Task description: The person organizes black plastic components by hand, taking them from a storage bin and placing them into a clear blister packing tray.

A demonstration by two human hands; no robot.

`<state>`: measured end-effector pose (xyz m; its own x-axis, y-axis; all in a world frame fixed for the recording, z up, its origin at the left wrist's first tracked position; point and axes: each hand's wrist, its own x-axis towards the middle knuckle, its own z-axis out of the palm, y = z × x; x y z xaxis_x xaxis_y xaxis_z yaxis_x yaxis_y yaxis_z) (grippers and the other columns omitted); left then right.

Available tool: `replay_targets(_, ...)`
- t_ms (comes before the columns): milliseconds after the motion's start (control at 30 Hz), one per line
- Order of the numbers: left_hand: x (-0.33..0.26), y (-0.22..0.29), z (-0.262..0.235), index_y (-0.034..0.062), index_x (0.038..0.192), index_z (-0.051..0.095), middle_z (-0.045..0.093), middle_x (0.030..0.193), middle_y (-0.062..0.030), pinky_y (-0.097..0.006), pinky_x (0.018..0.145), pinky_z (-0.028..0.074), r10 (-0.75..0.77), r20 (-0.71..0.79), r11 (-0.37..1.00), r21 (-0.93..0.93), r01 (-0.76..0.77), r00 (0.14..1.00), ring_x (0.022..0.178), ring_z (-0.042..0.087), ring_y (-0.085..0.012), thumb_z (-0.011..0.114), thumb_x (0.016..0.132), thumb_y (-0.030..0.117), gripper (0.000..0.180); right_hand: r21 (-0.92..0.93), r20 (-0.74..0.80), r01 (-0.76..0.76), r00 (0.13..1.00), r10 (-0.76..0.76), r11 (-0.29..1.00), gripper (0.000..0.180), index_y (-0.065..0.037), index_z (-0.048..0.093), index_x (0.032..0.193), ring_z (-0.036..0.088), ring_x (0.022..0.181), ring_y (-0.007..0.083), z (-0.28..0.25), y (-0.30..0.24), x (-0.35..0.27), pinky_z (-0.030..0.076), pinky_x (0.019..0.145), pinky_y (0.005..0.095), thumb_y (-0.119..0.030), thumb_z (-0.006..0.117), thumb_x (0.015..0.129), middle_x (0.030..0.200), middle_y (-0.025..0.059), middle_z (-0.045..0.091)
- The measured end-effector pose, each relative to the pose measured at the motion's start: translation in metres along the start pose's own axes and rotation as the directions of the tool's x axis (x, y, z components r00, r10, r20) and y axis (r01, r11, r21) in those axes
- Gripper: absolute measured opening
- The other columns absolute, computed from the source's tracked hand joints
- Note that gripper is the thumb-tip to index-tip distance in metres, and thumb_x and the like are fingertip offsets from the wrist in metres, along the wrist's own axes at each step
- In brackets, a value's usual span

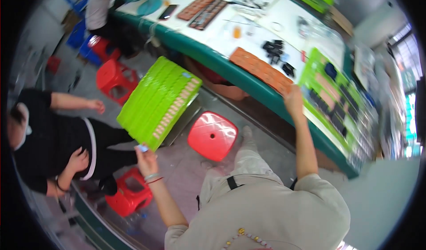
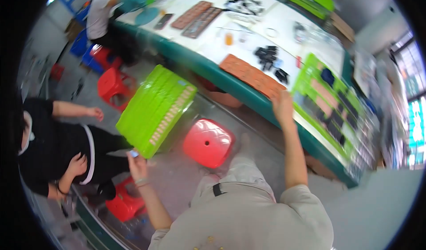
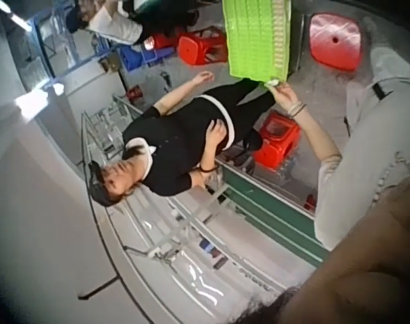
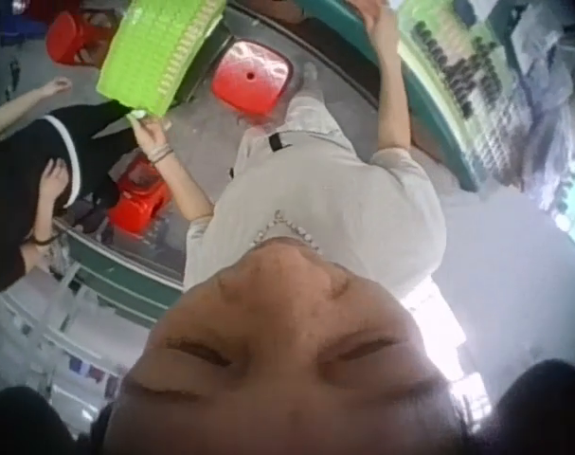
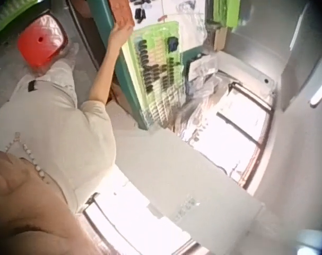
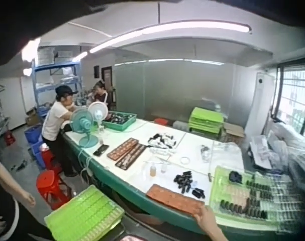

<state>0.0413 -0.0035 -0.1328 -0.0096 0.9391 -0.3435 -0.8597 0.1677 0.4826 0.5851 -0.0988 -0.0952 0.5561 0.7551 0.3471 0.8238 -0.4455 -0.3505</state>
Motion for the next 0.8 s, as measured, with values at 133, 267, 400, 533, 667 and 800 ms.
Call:
replay_targets(133,-0.028,0.035,-0.027,0.0042,0.11,0.047,0.058,0.086,-0.0058,-0.02,0.065,0.046,-0.09,0.027,0.996,-0.017,0.091,0.996,0.076,0.055,-0.0116,0.048,0.086,0.025,0.032,0.241,0.155,0.004,0.987,-0.043,0.971,0.028,0.0,0.054,0.094,0.051,0.09,0.0323,-0.01,-0.033,-0.096,0.041,0.08,0.0369,-0.013,0.06,0.07,0.094,0.0173,0.053)
replay_targets(267,-0.073,0.029,-0.061,0.0066,0.112,0.046,0.053,0.082,-0.0044,-0.018,0.049,0.036,-0.265,0.061,0.962,-0.047,0.268,0.962,0.064,0.048,-0.0094,0.046,0.087,0.029,0.034,-0.006,0.743,0.093,0.666,-0.058,0.996,0.039,0.0,0.056,0.1,0.053,0.094,0.0308,0.001,-0.05,-0.158,0.042,0.081,0.0364,-0.023,0.063,0.069,0.099,0.0177,0.056)
replay_targets(400,-0.116,0.011,-0.058,0.0077,0.118,0.041,0.049,0.106,-0.0105,-0.027,0.065,0.044,-0.271,0.237,0.909,-0.256,0.329,0.933,0.087,0.051,-0.0199,0.043,0.086,0.034,0.042,0.089,0.865,0.188,0.472,-0.17,0.978,0.037,0.0,0.055,0.097,0.053,0.095,0.0302,0.006,-0.079,-0.176,0.043,0.08,0.0389,-0.025,0.062,0.07,0.099,0.0179,0.056)
replay_targets(533,-0.157,-0.006,-0.005,0.0107,0.129,0.028,0.024,0.135,-0.0141,-0.047,0.099,0.022,0.053,0.286,0.95,-0.31,0.04,0.957,0.124,0.025,-0.0289,0.037,0.085,0.044,0.055,0.336,0.845,0.317,0.315,-0.433,0.887,0.045,0.002,0.05,0.103,0.049,0.1,0.0327,-0.005,-0.124,-0.186,0.041,0.083,0.0396,-0.03,0.059,0.074,0.106,0.0215,0.051)
replay_targets(667,-0.182,-0.014,0.044,0.0134,0.133,0.021,0.012,0.139,-0.012,-0.05,0.102,0.004,0.094,0.392,0.943,-0.331,0.045,0.915,0.129,0.01,-0.0272,0.033,0.083,0.052,0.064,0.634,0.672,0.147,0.382,-0.635,0.759,0.065,0.004,0.031,0.122,0.033,0.116,0.0342,-0.023,-0.157,-0.193,0.028,0.097,0.0377,-0.041,0.051,0.079,0.123,0.0258,0.034)
replay_targets(800,-0.205,-0.02,0.067,0.0161,0.133,0.019,0.01,0.14,-0.0125,-0.054,0.1,0.007,0.12,0.389,0.961,-0.277,-0.008,0.913,0.128,0.009,-0.0289,0.033,0.079,0.059,0.071,0.815,0.517,-0.095,0.566,-0.642,0.572,0.065,0.003,0.024,0.126,0.027,0.121,0.0327,-0.026,-0.178,-0.185,0.023,0.1,0.0366,-0.036,0.049,0.082,0.129,0.0251,0.026)
